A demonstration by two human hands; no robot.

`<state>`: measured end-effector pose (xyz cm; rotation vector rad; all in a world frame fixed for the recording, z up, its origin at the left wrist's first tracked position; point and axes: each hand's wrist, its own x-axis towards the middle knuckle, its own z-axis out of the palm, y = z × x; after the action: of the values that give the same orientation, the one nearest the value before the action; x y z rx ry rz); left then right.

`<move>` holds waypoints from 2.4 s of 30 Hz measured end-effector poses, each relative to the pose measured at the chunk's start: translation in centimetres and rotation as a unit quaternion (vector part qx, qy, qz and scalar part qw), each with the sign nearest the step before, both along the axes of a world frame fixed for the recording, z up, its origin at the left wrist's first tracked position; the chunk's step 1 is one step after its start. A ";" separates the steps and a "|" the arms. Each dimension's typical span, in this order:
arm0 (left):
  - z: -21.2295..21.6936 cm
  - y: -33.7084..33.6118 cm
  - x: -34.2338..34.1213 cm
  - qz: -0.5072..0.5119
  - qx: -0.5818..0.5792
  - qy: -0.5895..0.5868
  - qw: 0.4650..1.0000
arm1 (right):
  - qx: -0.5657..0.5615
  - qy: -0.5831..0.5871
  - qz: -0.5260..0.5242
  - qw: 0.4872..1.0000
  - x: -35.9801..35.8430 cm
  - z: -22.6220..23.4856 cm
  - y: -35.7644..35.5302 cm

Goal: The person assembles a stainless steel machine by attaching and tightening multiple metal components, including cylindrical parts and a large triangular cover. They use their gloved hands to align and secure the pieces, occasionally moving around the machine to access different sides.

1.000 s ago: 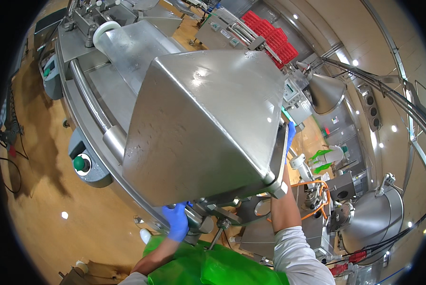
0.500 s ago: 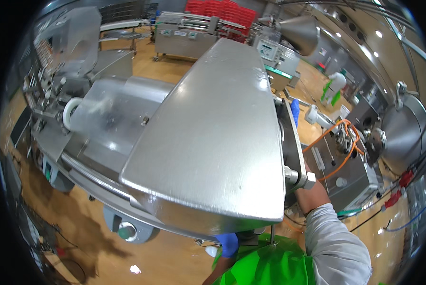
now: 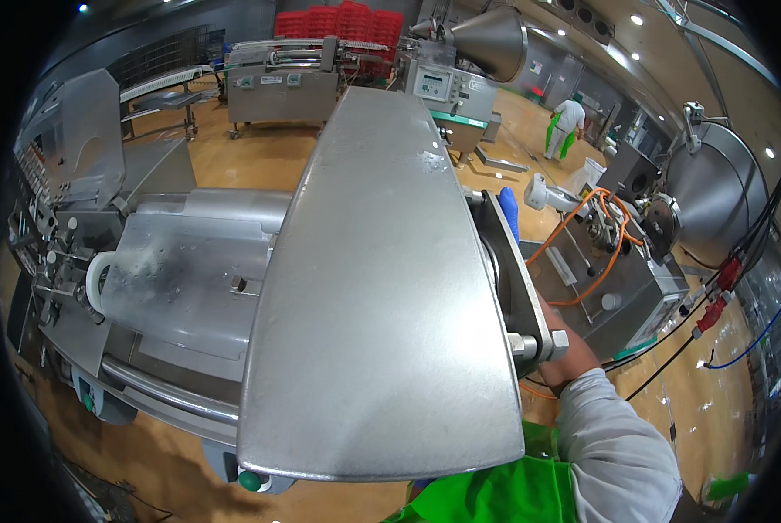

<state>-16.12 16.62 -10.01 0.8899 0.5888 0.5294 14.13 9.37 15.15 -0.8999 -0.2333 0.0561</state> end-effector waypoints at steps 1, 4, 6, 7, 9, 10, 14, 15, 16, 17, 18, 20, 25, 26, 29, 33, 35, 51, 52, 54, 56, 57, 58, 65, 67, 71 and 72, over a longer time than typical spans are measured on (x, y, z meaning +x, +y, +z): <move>-0.1 0.0 -0.3 -0.007 0.009 0.002 1.000 | -0.004 0.000 -0.004 1.000 0.1 -0.2 -0.2; -0.6 -0.2 -0.2 -0.027 0.052 0.004 0.998 | -0.012 -0.014 -0.020 1.000 0.9 -0.5 -0.1; -1.5 -0.2 -0.6 -0.045 0.117 0.009 0.992 | -0.038 -0.030 -0.034 0.998 0.9 -0.5 -0.4; -2.8 0.3 -1.1 -0.050 0.207 0.015 0.977 | -0.071 -0.035 -0.031 0.996 0.8 -0.2 0.3; -5.6 0.6 -1.9 -0.064 0.413 0.019 0.908 | -0.120 -0.062 0.049 0.990 0.3 0.6 -0.8; -5.7 0.7 -2.1 -0.058 0.462 0.023 0.885 | -0.148 -0.036 0.064 0.986 0.3 1.2 -1.4; -0.3 0.2 -2.0 -0.089 0.452 0.063 0.885 | -0.271 -0.111 -0.016 0.956 0.4 2.6 -3.5; -0.5 -0.2 -1.8 -0.099 0.438 0.093 0.889 | -0.317 -0.186 -0.064 0.928 0.8 2.6 -4.5; 0.9 -0.4 -0.5 -0.039 0.097 0.063 0.992 | -0.313 -0.201 -0.072 0.925 -0.6 4.4 -4.6; 2.1 -1.0 0.3 0.031 -0.256 0.013 0.966 | -0.278 -0.244 -0.073 0.926 -0.2 4.8 -5.1; -1.4 -1.1 0.4 0.069 -0.201 0.006 0.977 | -0.247 -0.276 -0.086 0.925 -0.3 5.3 -5.6; -0.1 -1.1 0.5 0.079 -0.256 0.012 0.963 | -0.214 -0.354 -0.106 0.904 -0.7 6.0 -7.1; 7.4 -4.2 3.0 0.143 -0.197 0.014 0.970 | -0.170 -0.573 -0.177 0.782 -0.5 7.4 -11.8; 5.6 -3.8 3.0 0.177 -0.187 0.005 0.966 | -0.156 -0.591 -0.180 0.771 -0.6 7.6 -12.3; 3.8 -3.3 3.0 0.173 -0.163 0.030 0.971 | -0.084 -0.638 -0.148 0.751 -0.8 8.2 -13.2; 3.6 -3.1 2.8 0.182 -0.109 0.085 0.974 | -0.066 -0.688 -0.147 0.708 -1.2 9.8 -13.2; 3.6 -3.5 2.2 0.208 -0.106 0.075 0.969 | 0.013 -0.680 -0.118 0.724 -1.6 10.2 -11.0; 5.7 -4.9 2.0 0.253 -0.090 0.059 0.962 | 0.014 -0.652 -0.050 0.757 -2.0 10.0 -2.4; 5.5 -4.9 2.1 0.249 -0.094 0.048 0.963 | 0.007 -0.636 -0.043 0.771 -2.7 9.2 -1.8; 5.6 -4.9 4.4 0.214 -0.099 0.025 0.972 | -0.098 -0.700 -0.055 0.706 -0.5 8.2 0.4; 4.9 -4.8 3.9 0.234 -0.091 0.036 0.967 | -0.107 -0.667 -0.051 0.735 -1.2 8.1 0.6; 4.9 -5.0 3.7 0.235 -0.087 0.048 0.967 | -0.117 -0.651 -0.046 0.748 -1.2 7.7 0.4; 5.4 -4.8 4.0 0.235 -0.089 0.044 0.967 | -0.104 -0.644 -0.025 0.758 -1.0 8.0 0.5; 4.2 -4.7 3.7 0.235 -0.086 0.036 0.968 | -0.072 -0.672 -0.083 0.732 -0.9 8.4 0.4; 3.3 -4.0 2.6 0.224 -0.078 0.034 0.971 | -0.036 -0.681 -0.077 0.727 -1.5 8.5 1.1; 4.9 -5.7 0.3 0.196 0.064 0.207 0.956 | -0.042 -0.697 -0.075 0.712 -1.2 8.8 1.0; 5.5 -6.0 -0.6 0.198 0.114 0.285 0.931 | -0.038 -0.698 -0.074 0.711 -1.5 8.8 0.7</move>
<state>-16.72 10.62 -4.50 1.1633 1.2748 0.7148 12.63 10.11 23.95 -0.8786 -1.5917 -0.8203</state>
